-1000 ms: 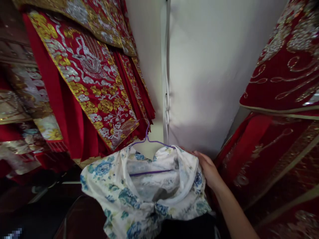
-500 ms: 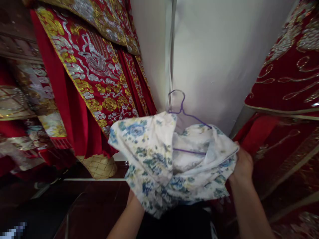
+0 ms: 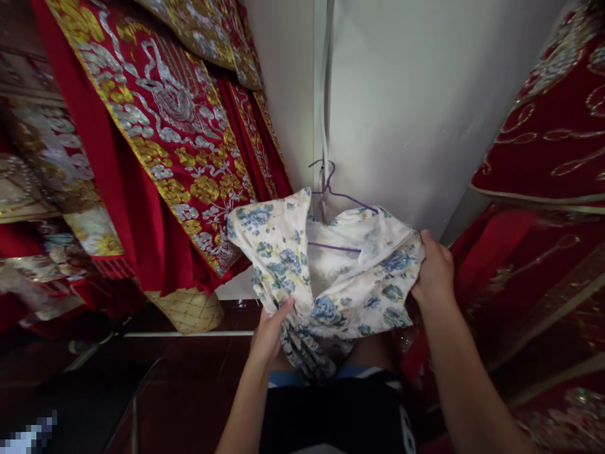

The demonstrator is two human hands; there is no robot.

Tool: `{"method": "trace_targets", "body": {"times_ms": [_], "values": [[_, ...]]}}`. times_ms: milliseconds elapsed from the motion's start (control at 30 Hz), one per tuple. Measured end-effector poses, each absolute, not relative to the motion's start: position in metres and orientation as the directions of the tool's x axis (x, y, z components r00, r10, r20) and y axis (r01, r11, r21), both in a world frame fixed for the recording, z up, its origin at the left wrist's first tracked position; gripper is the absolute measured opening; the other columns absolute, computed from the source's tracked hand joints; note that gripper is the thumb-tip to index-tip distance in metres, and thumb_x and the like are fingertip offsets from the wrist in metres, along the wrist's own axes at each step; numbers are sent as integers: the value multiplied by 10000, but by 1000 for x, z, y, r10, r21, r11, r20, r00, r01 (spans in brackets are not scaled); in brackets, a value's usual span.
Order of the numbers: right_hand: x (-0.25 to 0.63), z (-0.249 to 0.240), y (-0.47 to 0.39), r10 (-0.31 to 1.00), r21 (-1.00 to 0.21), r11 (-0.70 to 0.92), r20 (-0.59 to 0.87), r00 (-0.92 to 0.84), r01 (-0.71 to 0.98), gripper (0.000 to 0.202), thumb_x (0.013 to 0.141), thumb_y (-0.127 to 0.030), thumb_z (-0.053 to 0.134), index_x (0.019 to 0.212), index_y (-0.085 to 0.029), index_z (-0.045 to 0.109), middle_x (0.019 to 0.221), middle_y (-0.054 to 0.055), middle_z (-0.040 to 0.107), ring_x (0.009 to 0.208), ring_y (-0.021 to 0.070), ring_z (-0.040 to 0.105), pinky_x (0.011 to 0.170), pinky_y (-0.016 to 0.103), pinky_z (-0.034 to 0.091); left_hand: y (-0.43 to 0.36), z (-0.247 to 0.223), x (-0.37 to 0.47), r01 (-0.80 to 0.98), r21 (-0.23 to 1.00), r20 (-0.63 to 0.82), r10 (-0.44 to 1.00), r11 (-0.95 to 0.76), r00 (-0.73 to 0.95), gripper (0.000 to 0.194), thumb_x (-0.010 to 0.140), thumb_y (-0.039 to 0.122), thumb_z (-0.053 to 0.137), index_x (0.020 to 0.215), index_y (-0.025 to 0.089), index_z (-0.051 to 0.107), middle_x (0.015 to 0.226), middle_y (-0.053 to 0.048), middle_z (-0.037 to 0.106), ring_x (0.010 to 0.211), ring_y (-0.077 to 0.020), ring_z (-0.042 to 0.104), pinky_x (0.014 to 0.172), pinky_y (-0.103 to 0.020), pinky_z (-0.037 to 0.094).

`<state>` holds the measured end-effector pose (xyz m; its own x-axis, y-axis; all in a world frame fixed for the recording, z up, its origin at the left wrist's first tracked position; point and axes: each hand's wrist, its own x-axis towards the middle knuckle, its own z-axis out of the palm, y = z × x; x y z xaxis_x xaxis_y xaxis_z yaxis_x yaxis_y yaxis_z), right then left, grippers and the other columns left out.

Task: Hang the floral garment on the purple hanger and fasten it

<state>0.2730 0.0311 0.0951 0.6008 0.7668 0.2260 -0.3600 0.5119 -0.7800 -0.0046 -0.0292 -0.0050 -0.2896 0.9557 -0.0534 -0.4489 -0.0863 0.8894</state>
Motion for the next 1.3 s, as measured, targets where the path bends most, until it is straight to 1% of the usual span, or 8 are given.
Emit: {"method": "trace_targets", "body": {"times_ms": [333, 400, 467, 567, 800, 1000, 1167, 1300], "values": [[265, 32, -35, 423, -807, 577, 425, 800, 123, 345, 728, -288, 785, 1029, -260, 620, 1039, 7, 624, 886, 150, 600, 836, 285, 500, -56, -38, 11, -390, 920, -61, 970, -36, -234, 567, 698, 420, 834, 1178, 148, 701, 1132, -129, 747, 1216, -337, 632, 1096, -495, 457], [243, 17, -50, 596, -874, 482, 371, 712, 52, 210, 783, -331, 737, 932, -249, 615, 911, 2, 622, 811, 160, 595, 761, 279, 496, -58, -42, 18, -318, 944, -4, 964, -85, -268, 528, 708, 408, 827, 1168, 178, 709, 1187, -108, 731, 1230, -320, 626, 1115, -476, 442], [223, 7, -58, 915, -959, 282, 264, 306, -16, 192, 815, -398, 703, 847, -231, 611, 745, -5, 612, 696, 170, 584, 664, 278, 481, -60, -43, 26, -244, 963, 47, 962, -115, -269, 475, 702, 389, 827, 1126, 198, 729, 1188, -92, 732, 1210, -312, 639, 1106, -451, 455], [202, 1, -52, 975, -996, 84, 73, -210, 42, 282, 845, -487, 662, 813, -218, 585, 626, -21, 592, 607, 169, 565, 607, 277, 448, -64, -38, 33, -166, 981, 66, 976, -101, -205, 378, 700, 386, 816, 1018, 189, 763, 1099, -102, 758, 1108, -326, 689, 1039, -439, 510], [185, 2, -37, 985, -988, 151, 154, -76, -42, 427, 858, -560, 589, 634, -218, 467, 506, -60, 418, 503, 119, 382, 522, 253, 308, -73, -25, 27, -105, 987, 109, 984, -124, -143, 348, 736, 387, 780, 1016, 182, 755, 1057, -105, 763, 1106, -321, 684, 1018, -414, 518], [185, 10, -45, 993, -989, 103, 109, -54, -102, 336, 815, -406, 603, 570, -199, 503, 481, -51, 423, 482, 102, 373, 509, 250, 269, -59, -45, 16, -120, 988, 44, 929, -95, -368, 404, 780, 398, 736, 1111, 173, 673, 1136, -121, 714, 1179, -310, 628, 1063, -446, 464], [178, 18, -52, 986, -991, 113, 121, -116, -76, 314, 816, -380, 580, 571, -186, 543, 464, -44, 459, 468, 98, 404, 497, 240, 280, -56, -58, 22, 189, 873, 458, 624, -450, -633, 527, 814, 320, 716, 1288, 208, 517, 1304, -124, 563, 1208, -251, 562, 1052, -407, 440], [171, 17, -55, 985, -990, 91, 105, -136, -105, 307, 809, -404, 591, 602, -178, 576, 452, -51, 456, 445, 89, 390, 477, 233, 277, -56, -45, 36, 397, 733, 669, 691, -552, -275, 349, 854, 230, 666, 1192, 211, 581, 1184, -93, 606, 1123, -224, 584, 992, -360, 460]]}}
